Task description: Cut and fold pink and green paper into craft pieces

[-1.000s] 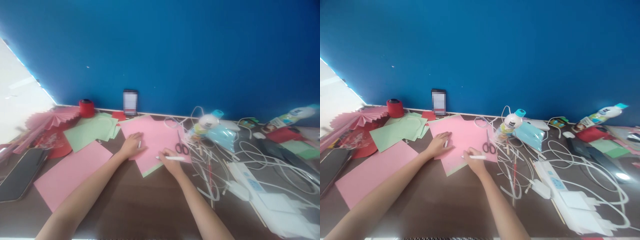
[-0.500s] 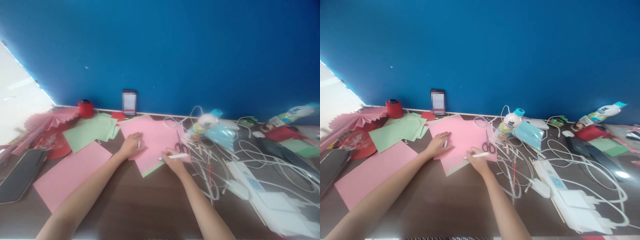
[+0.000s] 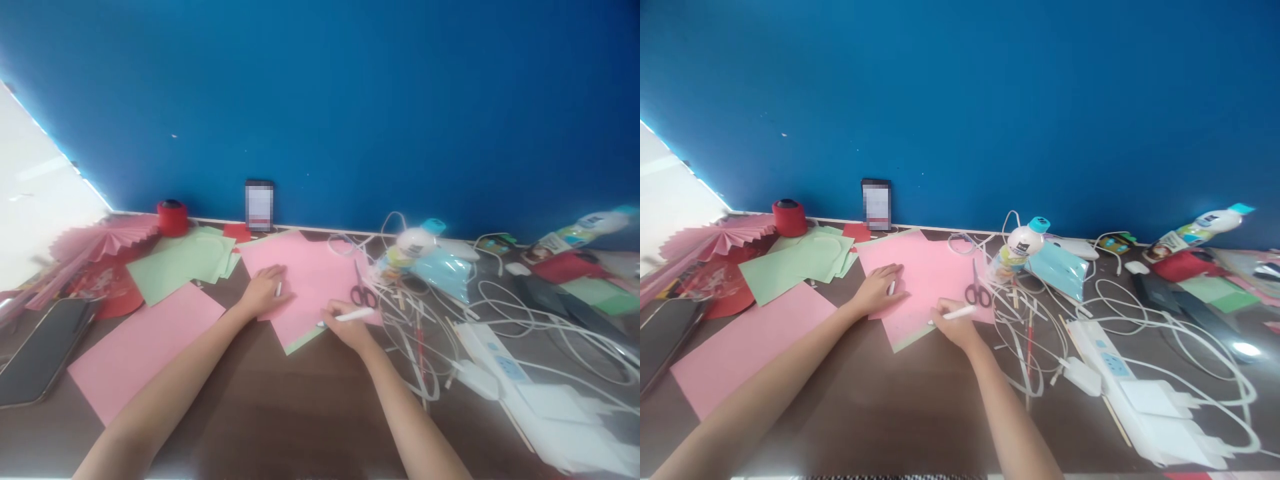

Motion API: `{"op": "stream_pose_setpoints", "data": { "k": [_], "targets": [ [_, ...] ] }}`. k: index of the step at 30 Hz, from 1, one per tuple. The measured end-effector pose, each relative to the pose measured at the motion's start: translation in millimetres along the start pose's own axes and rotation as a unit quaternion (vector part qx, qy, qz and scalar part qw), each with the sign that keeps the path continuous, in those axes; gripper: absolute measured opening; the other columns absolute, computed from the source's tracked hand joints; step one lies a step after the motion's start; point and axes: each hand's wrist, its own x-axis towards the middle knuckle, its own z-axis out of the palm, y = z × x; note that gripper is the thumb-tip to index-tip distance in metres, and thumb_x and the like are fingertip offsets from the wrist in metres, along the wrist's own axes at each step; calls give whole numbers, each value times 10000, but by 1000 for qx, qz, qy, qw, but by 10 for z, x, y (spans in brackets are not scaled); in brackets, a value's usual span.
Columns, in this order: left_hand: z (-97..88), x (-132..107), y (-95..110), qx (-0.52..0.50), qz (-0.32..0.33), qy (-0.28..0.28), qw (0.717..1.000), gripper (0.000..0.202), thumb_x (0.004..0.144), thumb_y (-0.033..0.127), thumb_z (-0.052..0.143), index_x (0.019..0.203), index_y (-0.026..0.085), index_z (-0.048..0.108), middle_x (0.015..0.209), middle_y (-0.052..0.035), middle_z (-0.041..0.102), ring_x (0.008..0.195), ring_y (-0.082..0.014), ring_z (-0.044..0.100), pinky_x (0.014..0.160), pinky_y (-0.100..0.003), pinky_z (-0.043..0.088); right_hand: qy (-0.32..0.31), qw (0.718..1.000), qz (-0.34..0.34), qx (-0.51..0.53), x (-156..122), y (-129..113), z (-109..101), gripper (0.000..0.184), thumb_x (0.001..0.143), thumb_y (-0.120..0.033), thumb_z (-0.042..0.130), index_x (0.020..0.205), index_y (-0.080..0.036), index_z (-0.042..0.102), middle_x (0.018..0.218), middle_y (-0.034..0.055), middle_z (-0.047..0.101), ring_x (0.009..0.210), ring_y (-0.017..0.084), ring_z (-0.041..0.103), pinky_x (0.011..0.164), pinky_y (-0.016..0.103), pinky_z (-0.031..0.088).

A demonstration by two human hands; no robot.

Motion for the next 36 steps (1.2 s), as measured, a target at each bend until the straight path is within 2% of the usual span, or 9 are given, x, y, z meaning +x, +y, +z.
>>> {"op": "stream_pose_setpoints", "data": {
  "k": [3,9,17,22,24,31,33,36],
  "targets": [
    [-7,0,4,0,-3,-2,1000,457,785,562,451,948,165,607,1340,-82,442,1255,-251,353,1023,-406,293,11,1000,7,-2,6,-5,-8,290,715,-286,484,476,-199,344,449,-57,356,452,86,355,465,210,300],
    [-7,6,3,3,1,-4,1000,467,787,574,439,934,164,608,1339,-87,443,1254,-257,357,1018,-412,303,89,995,42,-19,52,-37,-68,320,728,-322,485,452,-207,372,410,-38,437,492,120,461,602,253,400],
    [-8,2,0,0,-2,-6,1000,457,784,565,453,946,165,607,1345,-88,436,1257,-258,355,1025,-415,294,65,997,33,-33,55,-8,-24,298,731,-341,484,491,-204,373,463,-45,435,498,112,432,554,236,365],
    [-20,-3,12,10,-1,-2,1000,456,791,560,445,958,167,606,1345,-83,439,1259,-249,355,1024,-405,295,81,990,28,-109,55,14,-98,324,735,-326,472,450,-197,389,422,-46,463,541,132,480,776,323,368],
    [-24,-2,16,9,-1,-2,1000,468,790,561,444,981,163,601,1340,-84,445,1259,-249,355,1025,-406,294,77,988,24,-133,62,41,-116,319,727,-320,480,444,-198,396,410,-52,451,530,131,473,817,345,351],
    [-40,1,20,5,-1,-7,1000,469,791,573,434,932,161,610,1342,-85,442,1257,-254,356,1022,-408,297,50,989,28,-139,54,93,-122,302,725,-318,492,456,-204,414,422,-51,442,555,143,497,700,295,383],
    [-41,0,19,6,-1,-7,1000,469,791,575,432,929,163,611,1341,-83,443,1256,-255,357,1021,-407,298,58,992,35,-107,46,64,-168,320,737,-344,489,456,-204,430,400,-54,457,530,140,507,694,303,390],
    [-34,0,14,5,0,-6,1000,476,791,572,434,961,163,608,1341,-83,443,1255,-255,360,1021,-406,297,55,997,50,-12,31,13,-250,294,732,-369,502,491,-207,463,401,-46,495,442,129,495,569,277,397]
  ]
}}
